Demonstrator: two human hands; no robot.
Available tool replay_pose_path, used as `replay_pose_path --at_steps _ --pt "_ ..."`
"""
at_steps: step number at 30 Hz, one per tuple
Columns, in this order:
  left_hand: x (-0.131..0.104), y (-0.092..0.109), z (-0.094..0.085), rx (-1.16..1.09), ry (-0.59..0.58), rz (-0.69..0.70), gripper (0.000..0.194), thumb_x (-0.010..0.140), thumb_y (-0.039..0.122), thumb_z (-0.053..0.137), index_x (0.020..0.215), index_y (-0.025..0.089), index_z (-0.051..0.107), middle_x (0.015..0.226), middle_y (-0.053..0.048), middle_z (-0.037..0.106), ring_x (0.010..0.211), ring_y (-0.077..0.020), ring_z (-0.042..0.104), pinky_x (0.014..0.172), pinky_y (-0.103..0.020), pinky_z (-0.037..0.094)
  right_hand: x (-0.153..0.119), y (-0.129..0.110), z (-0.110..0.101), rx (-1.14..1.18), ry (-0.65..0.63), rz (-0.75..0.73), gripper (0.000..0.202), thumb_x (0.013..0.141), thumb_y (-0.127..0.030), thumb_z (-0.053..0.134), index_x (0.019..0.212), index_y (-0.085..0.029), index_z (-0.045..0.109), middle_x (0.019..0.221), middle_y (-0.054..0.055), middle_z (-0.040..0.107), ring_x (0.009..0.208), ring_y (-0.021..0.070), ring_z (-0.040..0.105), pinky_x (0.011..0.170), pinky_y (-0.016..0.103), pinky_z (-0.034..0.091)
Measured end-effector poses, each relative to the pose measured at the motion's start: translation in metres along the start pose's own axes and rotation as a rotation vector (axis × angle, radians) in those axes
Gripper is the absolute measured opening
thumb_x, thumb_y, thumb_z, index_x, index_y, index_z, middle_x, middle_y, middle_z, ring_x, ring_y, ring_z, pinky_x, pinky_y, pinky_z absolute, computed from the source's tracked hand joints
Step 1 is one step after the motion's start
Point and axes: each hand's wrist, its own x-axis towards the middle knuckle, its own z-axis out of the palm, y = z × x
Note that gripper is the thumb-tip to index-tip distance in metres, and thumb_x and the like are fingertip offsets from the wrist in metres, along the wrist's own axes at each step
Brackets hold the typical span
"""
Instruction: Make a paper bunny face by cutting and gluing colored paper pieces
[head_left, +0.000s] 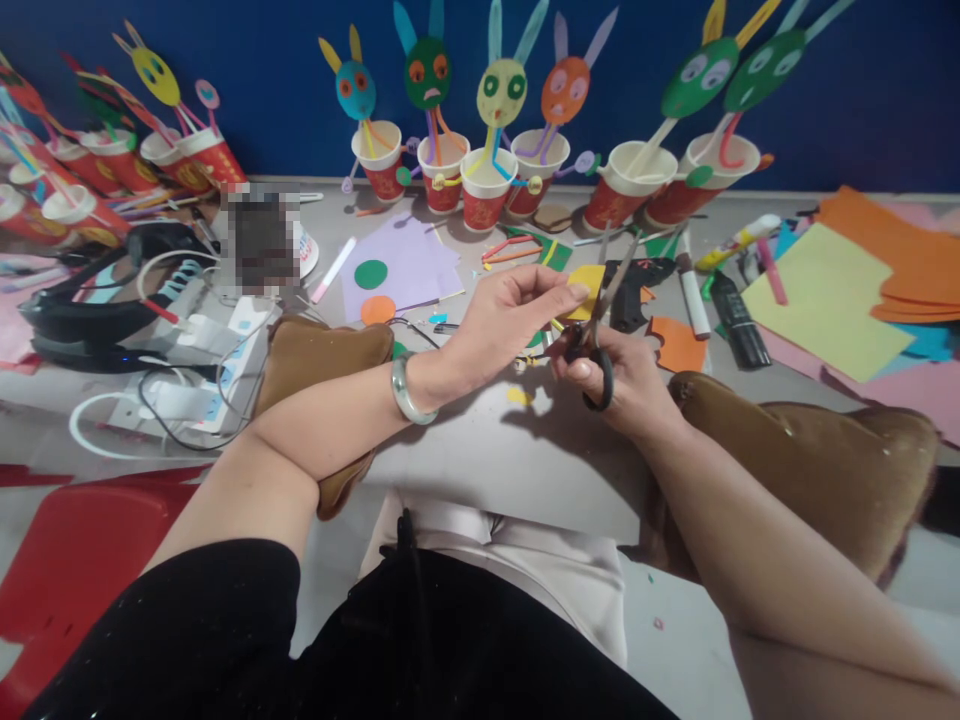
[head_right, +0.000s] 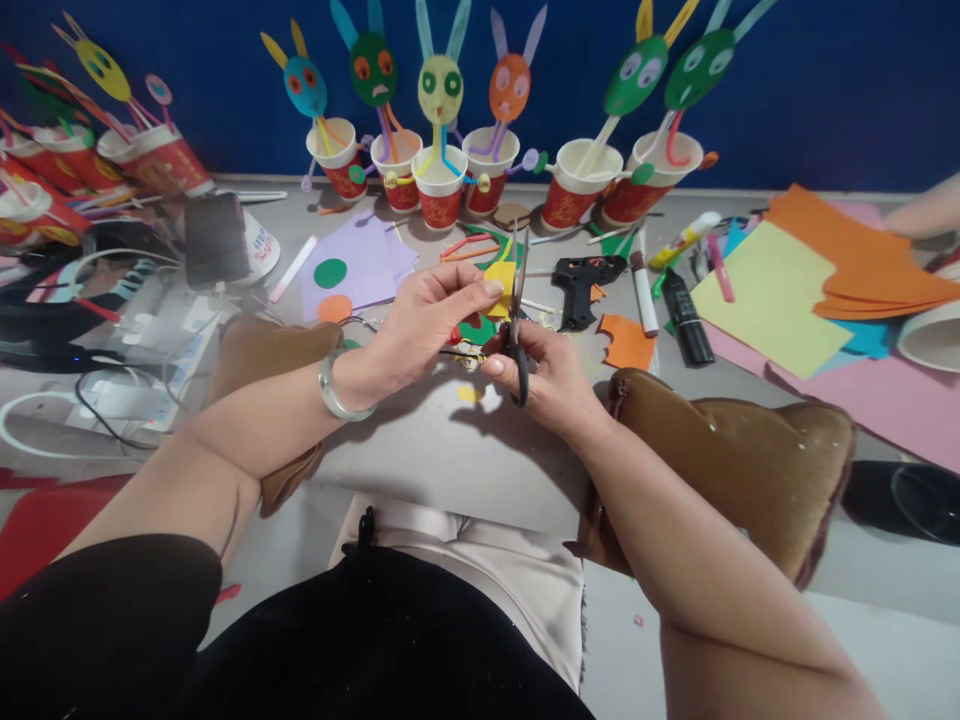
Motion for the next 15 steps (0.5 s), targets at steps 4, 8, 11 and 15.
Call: replay_pose_path --at_steps 4,8,11,15 --pt "-0.0002 0.0011 0.0024 0.012 0.036 -0.058 0.051 0.076 0.055 0.096 0.068 0.019 0.061 0.065 0.005 0.058 0.064 -0.0066 0.054 0.062 -0.023 0.045 -0.0002 -0.0018 0.001 0.021 0.004 0.01 0.077 0.07 -0.096 0.076 0.077 -0.02 0.067 0.067 0.001 0.06 0.066 0.0172 0.05 0.066 0.033 0.037" --pt "-0.0016 0.0024 0.0053 -0.002 0.058 -0.102 0.048 0.082 0.052 0.093 0.07 0.019 0.06 0.066 0.005 0.059 0.061 -0.0063 0.054 0.059 -0.023 0.045 -0.0003 -0.0015 0.0013 0.033 -0.002 0.024 0.075 0.07 -0.093 0.078 0.076 -0.019 0.067 0.064 0.001 0.061 0.064 0.0166 0.05 0.062 0.032 0.036" --pt "-0.0032 0.0031 0.0061 0.002 0.05 -0.113 0.046 0.085 0.05 0.091 0.07 0.019 0.059 0.065 0.005 0.058 0.059 -0.0062 0.054 0.058 -0.023 0.046 -0.0004 -0.0019 0.0009 0.059 -0.003 0.055 0.072 0.068 -0.09 0.082 0.073 -0.019 0.066 0.061 0.001 0.061 0.061 0.016 0.049 0.058 0.03 0.035" --pt "-0.0028 0.0016 0.0039 0.041 0.012 -0.081 0.044 0.087 0.046 0.09 0.071 0.019 0.06 0.066 0.005 0.058 0.06 -0.0066 0.055 0.06 -0.024 0.047 -0.0007 -0.0053 0.0006 0.081 -0.002 0.075 0.071 0.066 -0.089 0.084 0.071 -0.02 0.066 0.059 0.001 0.06 0.057 0.0151 0.048 0.055 0.03 0.034"
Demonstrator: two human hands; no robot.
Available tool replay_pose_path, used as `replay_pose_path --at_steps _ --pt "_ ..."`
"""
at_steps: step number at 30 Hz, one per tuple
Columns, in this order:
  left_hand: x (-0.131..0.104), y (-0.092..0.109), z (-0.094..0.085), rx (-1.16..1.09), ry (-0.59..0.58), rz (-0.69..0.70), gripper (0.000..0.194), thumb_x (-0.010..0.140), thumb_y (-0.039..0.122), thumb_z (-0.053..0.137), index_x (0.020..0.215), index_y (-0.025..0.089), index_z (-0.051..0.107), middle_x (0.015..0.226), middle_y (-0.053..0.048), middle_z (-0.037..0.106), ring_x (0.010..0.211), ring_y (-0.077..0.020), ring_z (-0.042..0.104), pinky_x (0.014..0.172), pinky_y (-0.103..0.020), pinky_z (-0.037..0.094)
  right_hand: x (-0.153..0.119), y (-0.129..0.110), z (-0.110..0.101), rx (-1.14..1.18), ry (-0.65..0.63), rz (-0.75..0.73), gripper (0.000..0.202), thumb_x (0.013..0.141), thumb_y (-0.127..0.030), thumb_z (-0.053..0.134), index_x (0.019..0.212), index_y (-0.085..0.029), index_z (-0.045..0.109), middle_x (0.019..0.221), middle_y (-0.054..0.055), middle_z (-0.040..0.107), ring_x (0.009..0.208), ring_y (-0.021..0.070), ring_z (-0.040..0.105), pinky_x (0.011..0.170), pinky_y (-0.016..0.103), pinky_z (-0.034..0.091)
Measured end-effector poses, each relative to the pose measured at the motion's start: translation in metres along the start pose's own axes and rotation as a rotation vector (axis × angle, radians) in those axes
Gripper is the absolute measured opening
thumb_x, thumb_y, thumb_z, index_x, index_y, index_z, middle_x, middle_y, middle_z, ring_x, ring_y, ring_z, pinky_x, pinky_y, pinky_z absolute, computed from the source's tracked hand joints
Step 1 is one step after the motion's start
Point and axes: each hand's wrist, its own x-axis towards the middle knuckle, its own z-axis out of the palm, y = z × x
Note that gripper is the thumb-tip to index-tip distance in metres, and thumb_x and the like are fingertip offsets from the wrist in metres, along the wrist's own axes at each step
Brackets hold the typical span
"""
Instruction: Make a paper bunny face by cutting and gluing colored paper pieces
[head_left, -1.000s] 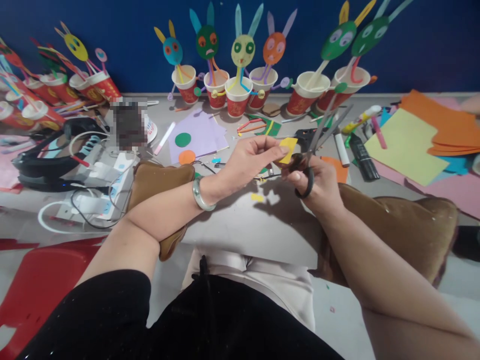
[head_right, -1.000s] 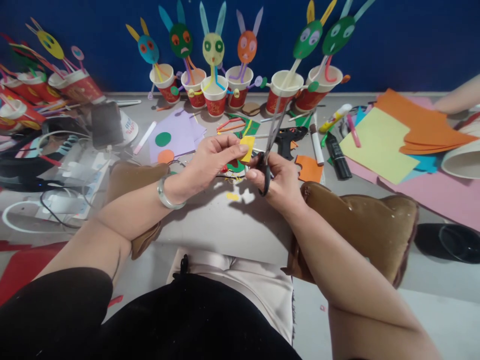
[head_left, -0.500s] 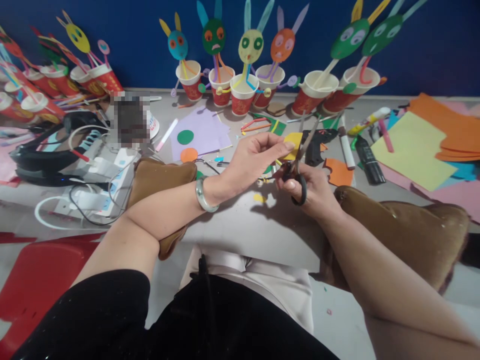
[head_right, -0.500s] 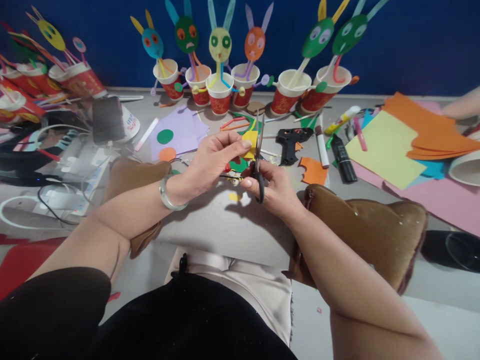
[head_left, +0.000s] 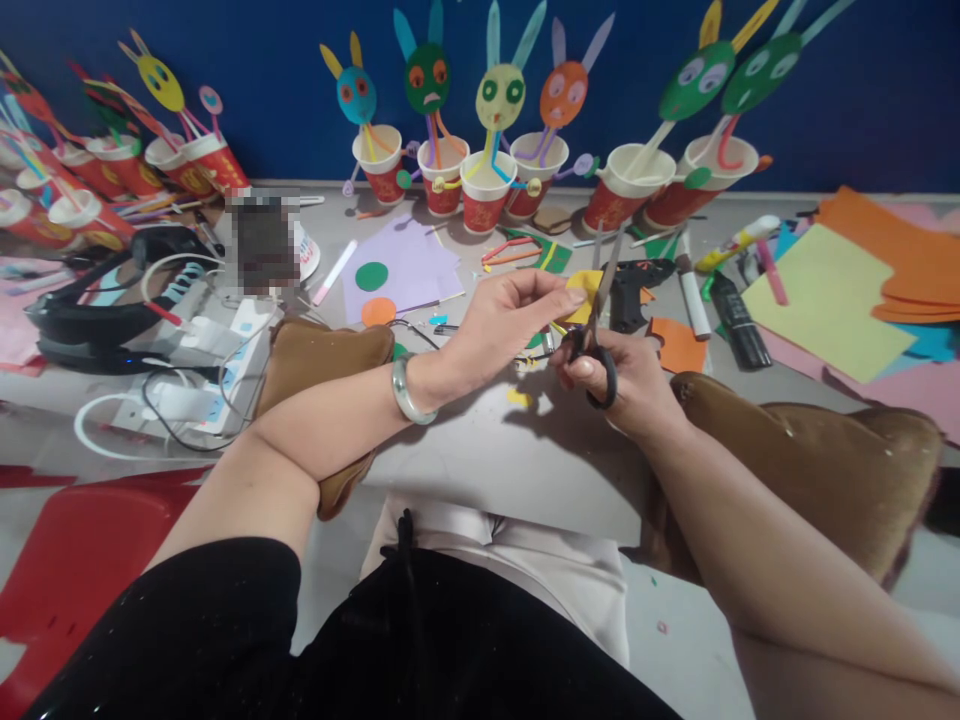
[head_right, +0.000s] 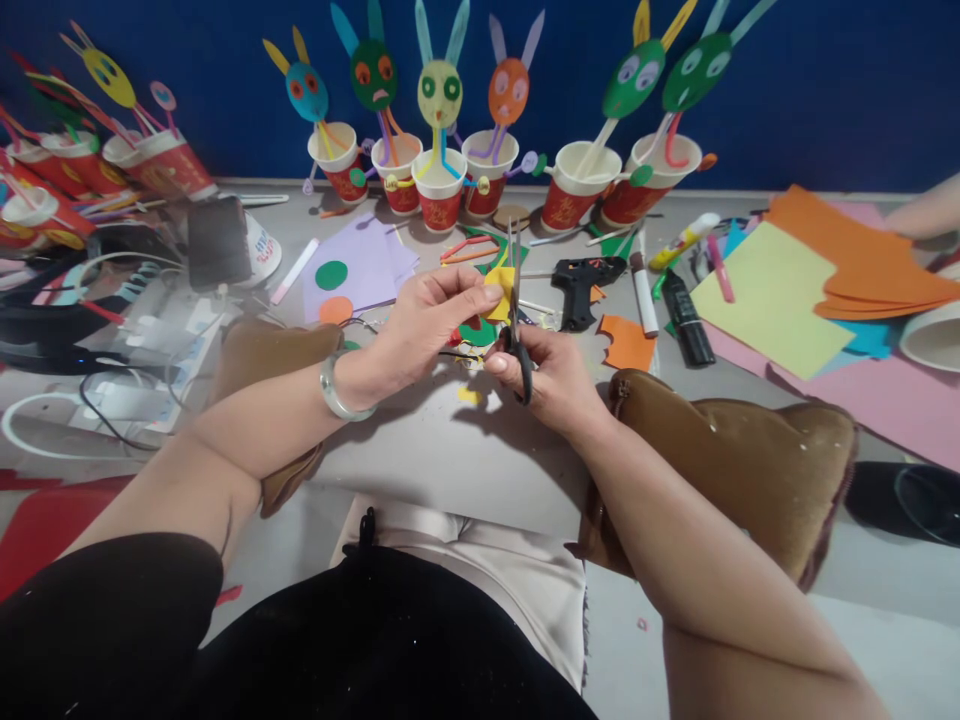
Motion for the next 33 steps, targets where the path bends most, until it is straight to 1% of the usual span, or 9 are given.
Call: replay_pose_path --at_steps 6,11,14,19,23,26,30,33 --pt "0.0044 -0.0036 -0.005 0.039 -0.01 0.039 0.044 0.081 0.047 0.094 0.069 0.02 0.061 0.067 0.005 0.06 0.064 -0.0077 0.055 0.064 -0.026 0.047 0.0007 -0.002 -0.0001 -0.01 -0.007 0.003 0.072 0.065 -0.088 0.086 0.069 -0.02 0.065 0.059 0.0 0.06 0.057 0.0143 0.047 0.054 0.029 0.034" --pt "0.0056 -0.004 -0.0062 0.043 -0.011 0.035 0.043 0.079 0.043 0.096 0.068 0.019 0.061 0.067 0.005 0.06 0.069 -0.0078 0.054 0.068 -0.025 0.046 0.0013 0.0007 0.0004 -0.003 -0.006 -0.006 0.071 0.067 -0.088 0.085 0.068 -0.02 0.063 0.058 0.001 0.059 0.056 0.0142 0.047 0.053 0.029 0.033" --pt "0.006 -0.0039 -0.0057 0.039 -0.005 0.033 0.044 0.078 0.042 0.096 0.067 0.019 0.06 0.067 0.005 0.059 0.068 -0.0078 0.053 0.069 -0.025 0.046 0.001 0.0 0.0008 0.004 -0.004 0.005 0.071 0.067 -0.087 0.086 0.068 -0.02 0.064 0.057 0.001 0.059 0.056 0.0143 0.047 0.053 0.029 0.033" --pt "0.006 -0.0034 -0.004 0.04 0.0 0.048 0.047 0.079 0.047 0.095 0.066 0.019 0.06 0.064 0.006 0.057 0.064 -0.0062 0.051 0.067 -0.024 0.045 0.0005 -0.0033 0.0019 0.016 0.0 0.006 0.073 0.064 -0.089 0.085 0.065 -0.02 0.063 0.056 0.001 0.059 0.054 0.0138 0.047 0.052 0.03 0.032" --pt "0.005 -0.0027 -0.0022 0.044 0.015 0.042 0.05 0.081 0.052 0.093 0.066 0.019 0.058 0.064 0.006 0.056 0.064 -0.0064 0.052 0.066 -0.025 0.046 0.0008 -0.0035 0.0026 0.022 0.001 -0.009 0.072 0.065 -0.089 0.085 0.064 -0.021 0.062 0.056 0.0 0.059 0.054 0.0142 0.048 0.053 0.03 0.034" --pt "0.0047 -0.0035 -0.0021 0.04 0.005 0.042 0.052 0.081 0.055 0.092 0.066 0.02 0.057 0.063 0.006 0.056 0.063 -0.0073 0.052 0.064 -0.025 0.047 0.0012 -0.0017 0.0026 0.021 0.001 -0.018 0.071 0.066 -0.09 0.084 0.064 -0.022 0.063 0.056 0.0 0.059 0.054 0.0147 0.048 0.052 0.03 0.035" --pt "0.0055 -0.0051 -0.0035 0.036 -0.006 0.038 0.053 0.076 0.057 0.095 0.068 0.02 0.058 0.065 0.005 0.058 0.066 -0.0076 0.054 0.065 -0.024 0.047 0.0015 0.0001 0.0023 0.006 0.002 -0.025 0.07 0.066 -0.092 0.082 0.061 -0.025 0.062 0.055 0.001 0.058 0.053 0.0167 0.049 0.051 0.032 0.035" --pt "0.0064 -0.0055 -0.0038 0.031 -0.006 0.04 0.056 0.071 0.059 0.097 0.067 0.02 0.058 0.064 0.006 0.058 0.066 -0.0072 0.054 0.066 -0.023 0.048 0.0014 -0.0003 0.0021 0.003 -0.005 -0.021 0.068 0.068 -0.091 0.082 0.061 -0.026 0.061 0.055 0.001 0.058 0.053 0.0175 0.049 0.051 0.033 0.035"
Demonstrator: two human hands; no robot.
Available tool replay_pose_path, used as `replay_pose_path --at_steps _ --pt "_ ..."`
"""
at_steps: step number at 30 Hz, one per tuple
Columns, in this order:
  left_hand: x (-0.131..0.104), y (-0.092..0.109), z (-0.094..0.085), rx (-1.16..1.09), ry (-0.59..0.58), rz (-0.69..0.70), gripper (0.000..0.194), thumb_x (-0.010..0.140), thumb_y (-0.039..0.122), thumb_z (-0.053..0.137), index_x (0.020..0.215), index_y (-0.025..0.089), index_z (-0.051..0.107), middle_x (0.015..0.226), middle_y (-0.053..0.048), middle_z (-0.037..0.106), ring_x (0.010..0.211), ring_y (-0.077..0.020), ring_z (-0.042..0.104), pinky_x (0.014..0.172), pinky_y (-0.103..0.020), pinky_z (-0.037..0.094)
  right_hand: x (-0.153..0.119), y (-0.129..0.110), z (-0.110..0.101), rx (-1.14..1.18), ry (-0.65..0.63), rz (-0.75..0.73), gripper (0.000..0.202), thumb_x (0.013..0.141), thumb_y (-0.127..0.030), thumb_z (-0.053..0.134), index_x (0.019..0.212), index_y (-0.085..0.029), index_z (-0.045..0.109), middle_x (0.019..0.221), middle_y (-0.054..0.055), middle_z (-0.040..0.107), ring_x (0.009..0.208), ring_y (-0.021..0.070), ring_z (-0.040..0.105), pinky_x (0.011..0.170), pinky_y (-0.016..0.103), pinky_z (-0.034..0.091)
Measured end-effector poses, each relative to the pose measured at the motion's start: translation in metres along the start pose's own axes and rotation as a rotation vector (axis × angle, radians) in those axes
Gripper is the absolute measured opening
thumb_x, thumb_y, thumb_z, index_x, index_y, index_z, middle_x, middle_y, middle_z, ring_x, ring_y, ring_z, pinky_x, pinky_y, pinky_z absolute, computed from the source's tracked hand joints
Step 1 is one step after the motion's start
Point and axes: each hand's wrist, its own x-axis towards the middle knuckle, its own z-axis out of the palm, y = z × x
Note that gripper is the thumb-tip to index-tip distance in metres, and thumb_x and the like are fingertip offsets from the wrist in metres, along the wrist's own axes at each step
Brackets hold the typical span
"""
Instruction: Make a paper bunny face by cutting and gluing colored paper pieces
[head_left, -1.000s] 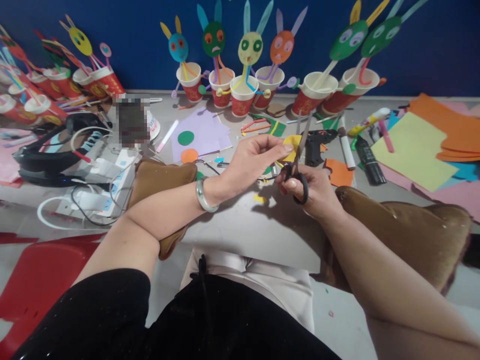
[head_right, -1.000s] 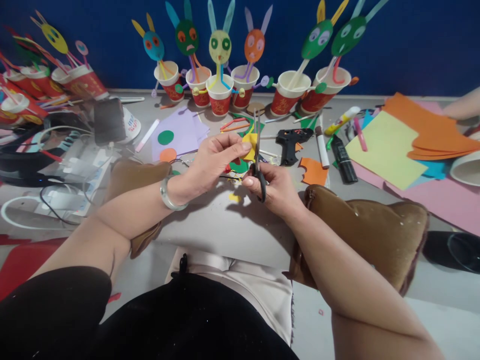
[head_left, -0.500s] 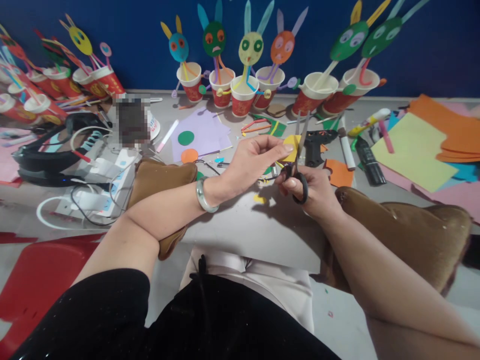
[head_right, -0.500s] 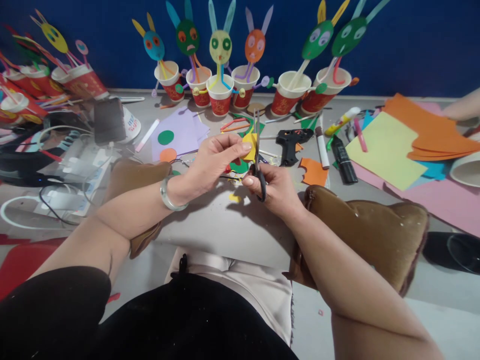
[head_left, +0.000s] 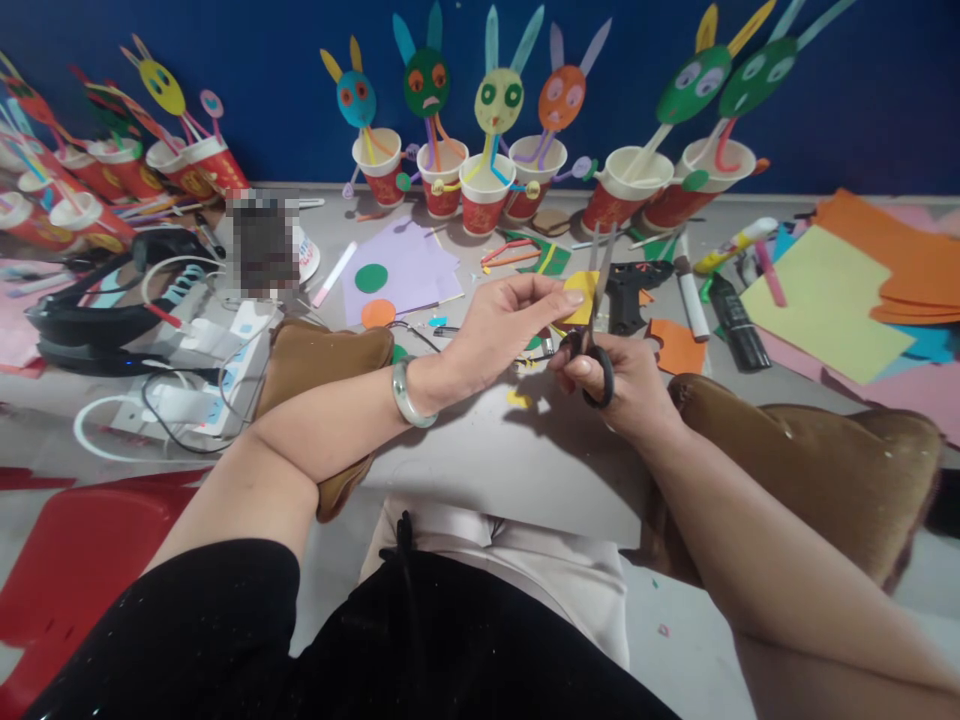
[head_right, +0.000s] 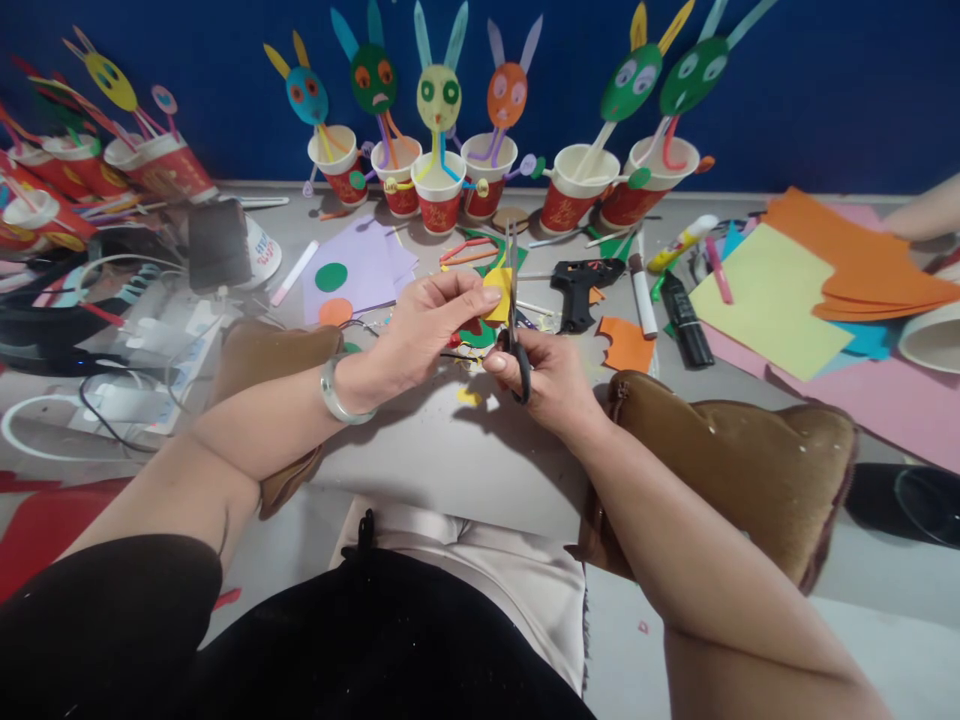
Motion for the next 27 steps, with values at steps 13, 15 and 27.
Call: replay_pose_path --at_steps 13,15,27 --pt "0.0002 -0.0002 -0.0005 -0.008 -0.001 0.019 0.052 0.074 0.055 0.097 0.066 0.02 0.059 0.065 0.005 0.059 0.066 -0.0077 0.053 0.067 -0.024 0.048 -0.0019 -0.0016 0.0002 0.007 0.012 0.012 0.072 0.068 -0.089 0.083 0.062 -0.022 0.059 0.053 0.0 0.056 0.053 0.014 0.046 0.052 0.03 0.032" --pt "-0.0006 0.0014 -0.0007 -0.007 0.001 0.011 0.05 0.074 0.052 0.098 0.066 0.02 0.059 0.065 0.005 0.059 0.067 -0.0079 0.054 0.067 -0.024 0.048 -0.0023 -0.0032 0.0 0.007 0.015 0.017 0.072 0.067 -0.088 0.085 0.061 -0.022 0.058 0.053 -0.001 0.055 0.052 0.0135 0.045 0.052 0.03 0.031" --pt "-0.005 0.0049 -0.0019 0.011 0.012 0.036 0.044 0.079 0.048 0.095 0.069 0.02 0.063 0.067 0.005 0.062 0.064 -0.0063 0.053 0.064 -0.023 0.047 -0.0026 -0.005 -0.0072 -0.043 0.019 0.023 0.071 0.066 -0.086 0.086 0.063 -0.021 0.059 0.053 -0.001 0.054 0.054 0.0132 0.043 0.053 0.03 0.032"
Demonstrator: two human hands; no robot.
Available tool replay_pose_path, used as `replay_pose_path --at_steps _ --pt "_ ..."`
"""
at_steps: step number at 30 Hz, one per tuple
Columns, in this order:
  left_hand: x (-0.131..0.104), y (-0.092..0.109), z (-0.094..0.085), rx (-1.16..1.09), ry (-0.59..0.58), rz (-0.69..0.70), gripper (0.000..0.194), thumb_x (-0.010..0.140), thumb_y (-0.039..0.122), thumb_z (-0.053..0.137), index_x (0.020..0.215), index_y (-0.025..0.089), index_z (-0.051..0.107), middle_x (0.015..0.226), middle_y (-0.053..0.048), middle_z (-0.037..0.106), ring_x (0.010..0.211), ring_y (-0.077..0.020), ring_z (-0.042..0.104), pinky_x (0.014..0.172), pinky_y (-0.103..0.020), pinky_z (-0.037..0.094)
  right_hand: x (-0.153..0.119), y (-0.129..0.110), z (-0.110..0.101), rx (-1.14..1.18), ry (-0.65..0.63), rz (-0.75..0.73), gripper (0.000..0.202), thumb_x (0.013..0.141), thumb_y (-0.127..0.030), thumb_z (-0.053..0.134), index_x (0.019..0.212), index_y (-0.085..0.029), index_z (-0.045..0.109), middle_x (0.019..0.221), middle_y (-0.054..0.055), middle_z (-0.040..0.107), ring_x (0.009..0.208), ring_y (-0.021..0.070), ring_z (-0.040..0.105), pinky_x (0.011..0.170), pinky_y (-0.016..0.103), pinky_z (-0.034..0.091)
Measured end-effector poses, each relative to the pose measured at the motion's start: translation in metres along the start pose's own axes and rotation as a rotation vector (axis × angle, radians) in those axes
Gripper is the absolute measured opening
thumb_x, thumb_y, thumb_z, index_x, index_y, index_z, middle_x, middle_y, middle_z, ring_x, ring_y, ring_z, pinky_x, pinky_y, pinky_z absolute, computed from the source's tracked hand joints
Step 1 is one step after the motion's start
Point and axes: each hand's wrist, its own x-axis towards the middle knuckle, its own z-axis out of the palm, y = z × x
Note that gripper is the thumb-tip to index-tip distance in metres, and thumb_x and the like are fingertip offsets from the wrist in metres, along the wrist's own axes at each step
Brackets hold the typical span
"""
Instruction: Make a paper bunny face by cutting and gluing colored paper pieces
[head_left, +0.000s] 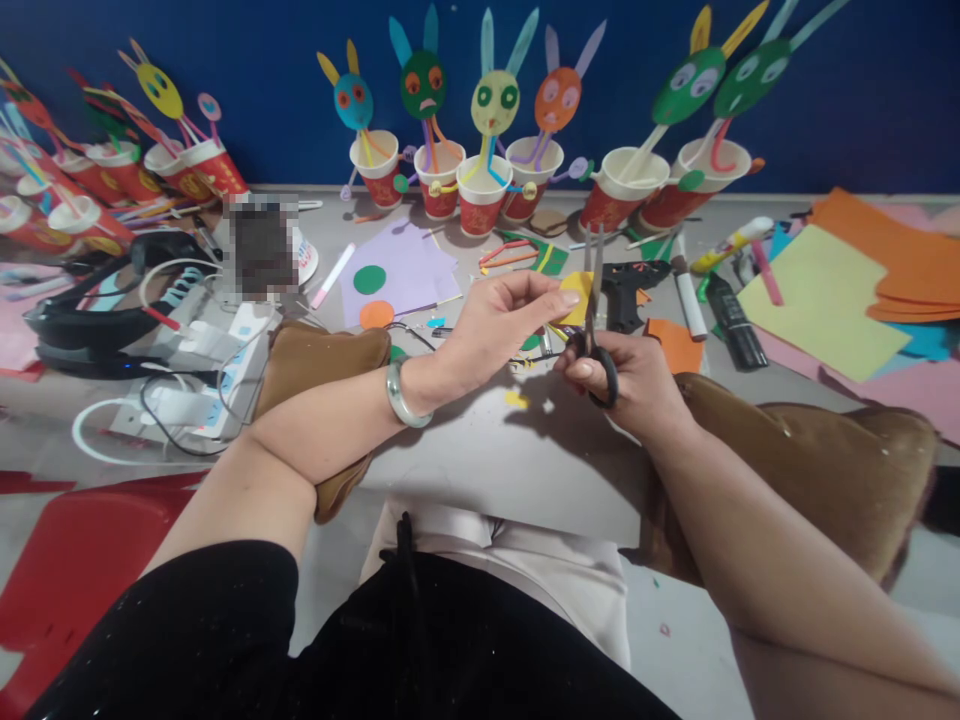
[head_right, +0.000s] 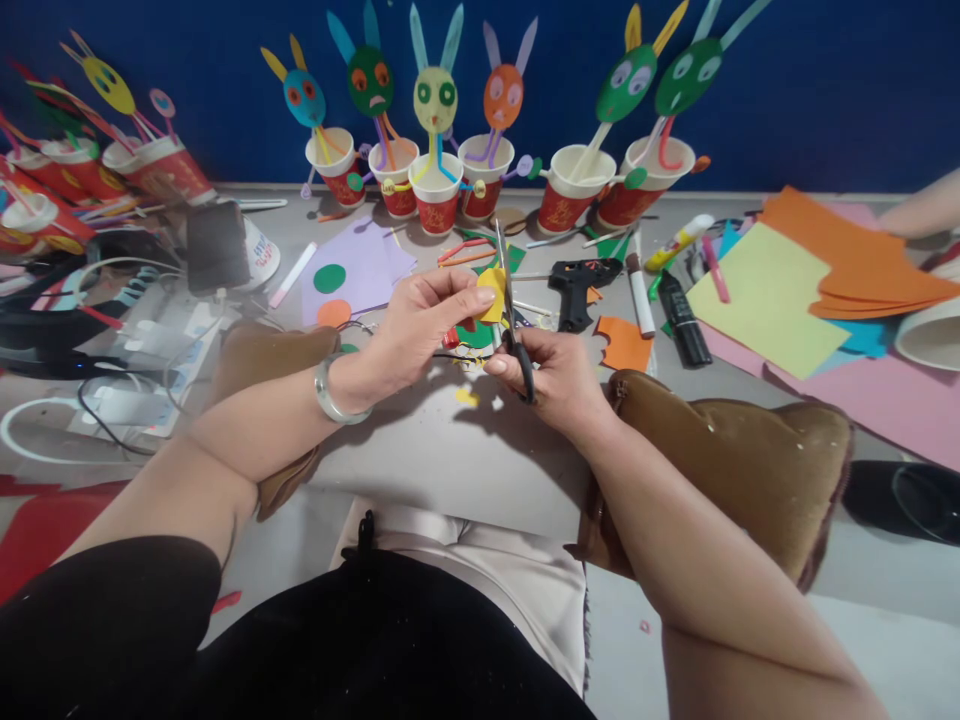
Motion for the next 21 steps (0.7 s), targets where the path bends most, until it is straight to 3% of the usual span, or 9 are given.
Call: replay_pose_path --at_steps 10,21 --pt "0.003 -0.007 -0.005 -0.023 -0.028 0.057 0.045 0.076 0.052 0.097 0.072 0.019 0.066 0.071 0.004 0.065 0.067 -0.0064 0.055 0.064 -0.024 0.046 0.0 -0.001 -0.006 -0.049 0.001 0.002 0.072 0.065 -0.087 0.086 0.06 -0.02 0.058 0.053 -0.001 0.049 0.057 0.0126 0.039 0.054 0.03 0.029" --pt "0.007 -0.012 -0.011 0.004 -0.082 0.119 0.048 0.075 0.059 0.095 0.076 0.02 0.068 0.074 0.004 0.066 0.07 -0.007 0.057 0.067 -0.025 0.049 0.002 -0.002 -0.013 -0.064 -0.017 0.04 0.072 0.058 -0.087 0.089 0.063 -0.018 0.066 0.054 -0.001 0.051 0.056 0.0123 0.04 0.054 0.028 0.03"
